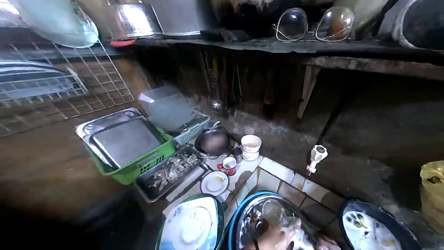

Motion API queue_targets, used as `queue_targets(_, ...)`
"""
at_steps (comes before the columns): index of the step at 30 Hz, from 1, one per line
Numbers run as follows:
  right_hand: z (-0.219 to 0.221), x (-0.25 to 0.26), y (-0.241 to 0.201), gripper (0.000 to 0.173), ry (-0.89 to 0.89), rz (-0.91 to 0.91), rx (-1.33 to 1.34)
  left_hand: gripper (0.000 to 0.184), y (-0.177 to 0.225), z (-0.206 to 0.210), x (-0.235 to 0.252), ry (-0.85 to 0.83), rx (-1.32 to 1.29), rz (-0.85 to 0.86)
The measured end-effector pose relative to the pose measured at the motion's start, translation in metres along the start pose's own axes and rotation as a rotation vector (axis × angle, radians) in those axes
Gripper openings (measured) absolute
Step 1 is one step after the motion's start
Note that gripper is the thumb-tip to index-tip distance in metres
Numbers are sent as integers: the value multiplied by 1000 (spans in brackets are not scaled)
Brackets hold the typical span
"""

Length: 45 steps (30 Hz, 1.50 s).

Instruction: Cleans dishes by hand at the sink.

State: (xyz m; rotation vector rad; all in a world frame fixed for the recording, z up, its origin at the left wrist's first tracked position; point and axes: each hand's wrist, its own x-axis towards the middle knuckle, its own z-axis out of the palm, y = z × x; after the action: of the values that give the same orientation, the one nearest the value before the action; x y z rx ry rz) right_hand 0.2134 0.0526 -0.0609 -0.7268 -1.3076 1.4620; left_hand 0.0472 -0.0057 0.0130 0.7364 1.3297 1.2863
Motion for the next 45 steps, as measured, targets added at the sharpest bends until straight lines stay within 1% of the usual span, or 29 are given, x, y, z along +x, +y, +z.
queue_targets(1,-6,4,4,9,21,-109,-8,57,-6,0,-2,-180,-124,-103)
queue_targets(3,-12,10,8,19,63,-195,-38,76,-14,8,-2,-364,-325,-243)
queue_targets(4,-14,15,10,22,76,-161,-63,73,-12,14,0,-406,-225,-237)
queue_targets(6,-23,36,9,24,-8,121,-241,41,0,28,2,-431,445,-115)
queue_targets(8,-32,73,8,33,-304,622,-532,36,0,43,17,-611,1181,-3)
queue_targets(9,-35,87,14,39,-410,825,-590,29,-8,46,24,-661,1346,70)
queue_targets(10,-36,89,21,37,-373,899,-532,23,-17,43,31,-631,1386,159)
queue_targets(11,-33,85,26,34,-224,849,-385,22,-25,38,40,-498,1300,223)
queue_targets(12,-26,81,25,32,-87,722,-218,26,-28,34,49,-268,1075,233)
queue_targets(14,-13,67,20,23,61,311,-39,30,-23,43,60,228,442,125)
queue_targets(15,-10,60,20,20,103,133,-35,32,-18,47,57,302,126,-7)
queue_targets(16,-10,56,20,19,121,29,-50,34,-13,49,45,242,-75,-141)
queue_targets(17,-13,57,20,21,104,22,-70,30,-12,49,34,124,-106,-202)
queue_targets(18,-15,62,17,25,42,119,-98,25,-13,45,28,-7,67,-199)
queue_targets(20,-15,77,12,28,-182,542,-251,33,-7,35,29,-338,891,-163)
queue_targets(21,-12,84,17,29,-289,757,-326,29,-5,32,33,-493,1205,-77)
queue_targets(22,-8,83,30,30,-330,874,-338,24,-4,26,37,-585,1354,44)
queue_targets(23,-1,73,44,32,-253,921,-221,20,-2,15,42,-590,1349,149)
queue_targets(25,24,47,54,43,-80,857,152,32,7,-9,52,-390,1041,160)
queue_targets(27,49,24,63,58,-169,789,477,41,2,-31,68,-28,672,79)
queue_targets(29,75,7,75,65,-304,766,699,36,-16,-49,84,368,347,111)
queue_targets(31,100,3,86,57,-227,759,767,35,-23,-67,87,580,378,215)
queue_targets(32,112,4,89,55,-121,761,728,39,-26,-75,78,553,512,225)
queue_targets(34,130,6,89,56,40,783,606,49,-44,-84,50,313,789,168)
queue_targets(37,140,8,97,52,-35,840,540,75,-59,-112,42,87,850,108)
queue_targets(38,141,7,108,54,-97,854,536,72,-55,-127,48,90,789,43)
queue_targets(40,143,2,132,55,-236,837,517,48,-40,-156,60,13,754,-114)
queue_targets(42,150,5,152,57,-188,845,274,35,-25,-175,61,-69,898,-141)
queue_targets(45,162,14,224,53,79,901,-195,25,-14,-209,59,182,1055,241)
